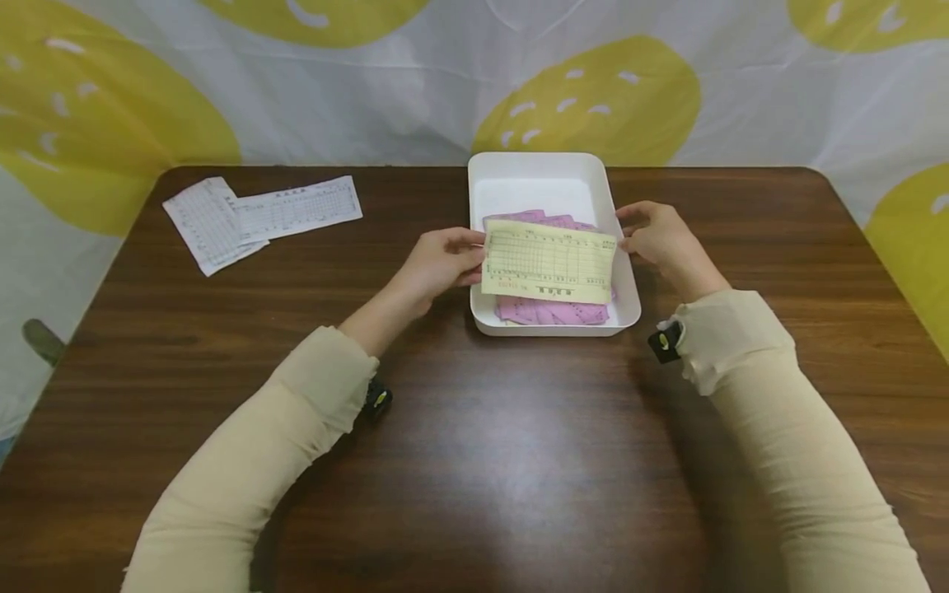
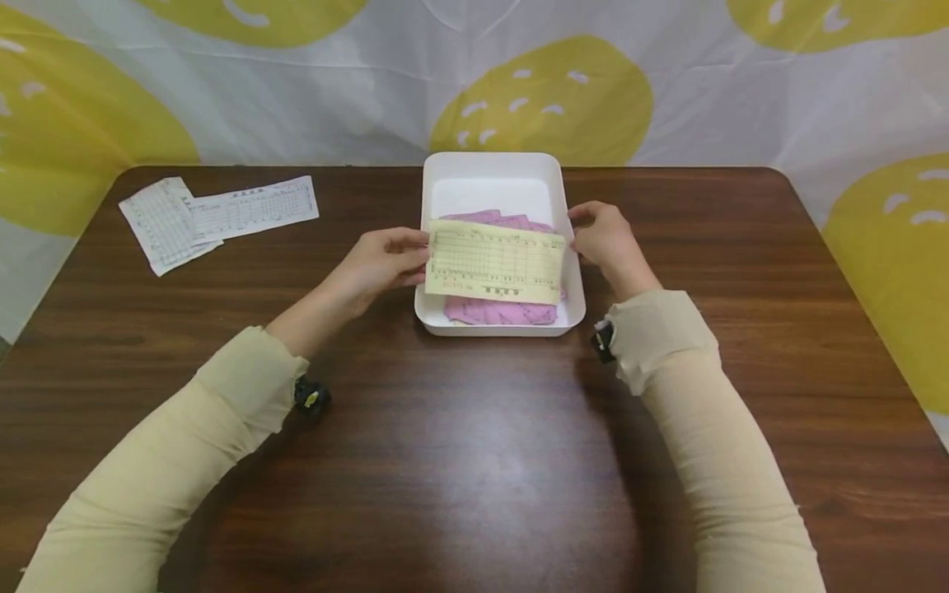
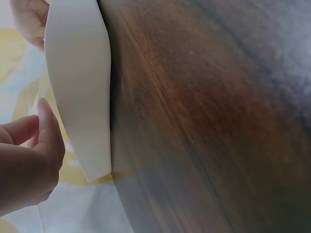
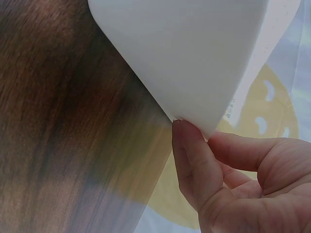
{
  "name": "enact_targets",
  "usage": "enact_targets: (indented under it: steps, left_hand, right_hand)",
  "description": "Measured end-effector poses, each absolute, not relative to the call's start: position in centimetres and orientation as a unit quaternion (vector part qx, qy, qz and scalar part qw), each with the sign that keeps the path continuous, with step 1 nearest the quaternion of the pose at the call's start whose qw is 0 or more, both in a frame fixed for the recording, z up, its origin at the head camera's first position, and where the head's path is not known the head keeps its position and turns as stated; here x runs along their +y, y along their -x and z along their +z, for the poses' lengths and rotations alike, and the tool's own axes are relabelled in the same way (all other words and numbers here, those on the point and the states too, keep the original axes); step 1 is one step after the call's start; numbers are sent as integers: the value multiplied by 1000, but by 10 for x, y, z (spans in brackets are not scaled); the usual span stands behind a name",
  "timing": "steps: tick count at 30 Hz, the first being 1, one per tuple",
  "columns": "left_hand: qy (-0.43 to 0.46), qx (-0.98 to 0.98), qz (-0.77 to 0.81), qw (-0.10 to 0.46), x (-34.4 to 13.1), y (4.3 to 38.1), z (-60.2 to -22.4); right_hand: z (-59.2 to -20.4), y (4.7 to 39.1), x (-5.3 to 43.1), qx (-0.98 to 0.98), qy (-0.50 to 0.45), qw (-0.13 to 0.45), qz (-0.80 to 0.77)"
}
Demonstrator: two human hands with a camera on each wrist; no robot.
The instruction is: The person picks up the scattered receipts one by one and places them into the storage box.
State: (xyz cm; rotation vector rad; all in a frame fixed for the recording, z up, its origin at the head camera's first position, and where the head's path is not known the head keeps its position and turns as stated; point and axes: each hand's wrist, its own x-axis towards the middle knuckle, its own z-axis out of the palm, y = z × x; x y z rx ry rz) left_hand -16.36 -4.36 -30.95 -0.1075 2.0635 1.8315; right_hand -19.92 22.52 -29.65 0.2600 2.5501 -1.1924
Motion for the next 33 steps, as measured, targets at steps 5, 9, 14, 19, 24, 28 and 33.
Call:
enact_targets:
  steps: [5,9,14,19,24,28,33]
  left_hand:
    - [19,758,628,175,-39,166,-309]
    - [7,776,611,154,-37,167,-308]
    - [-6,804,583,113,-39,170,-307]
    - [-7,825,559,80,-46,173,-307]
    - [8,836,545,60,-63,176,-308]
    - [18,851,523,44,-85,181,-310]
    - [16,890,456,-2,-123,186,-312]
  right_hand:
    - [-296,199,225,889,-90,157,-421]
    - [-296,198,225,885,-86,160,-428]
    - [-295,196,225,882,-82,162,-434]
    - [-296,196,226,882,-78,162,-436]
    - [-297,198,223,884,-84,161,-430]
    - [-297,200,218,887,-87,159,-424]
    - [-293,199,216,890,-84,160,-419]
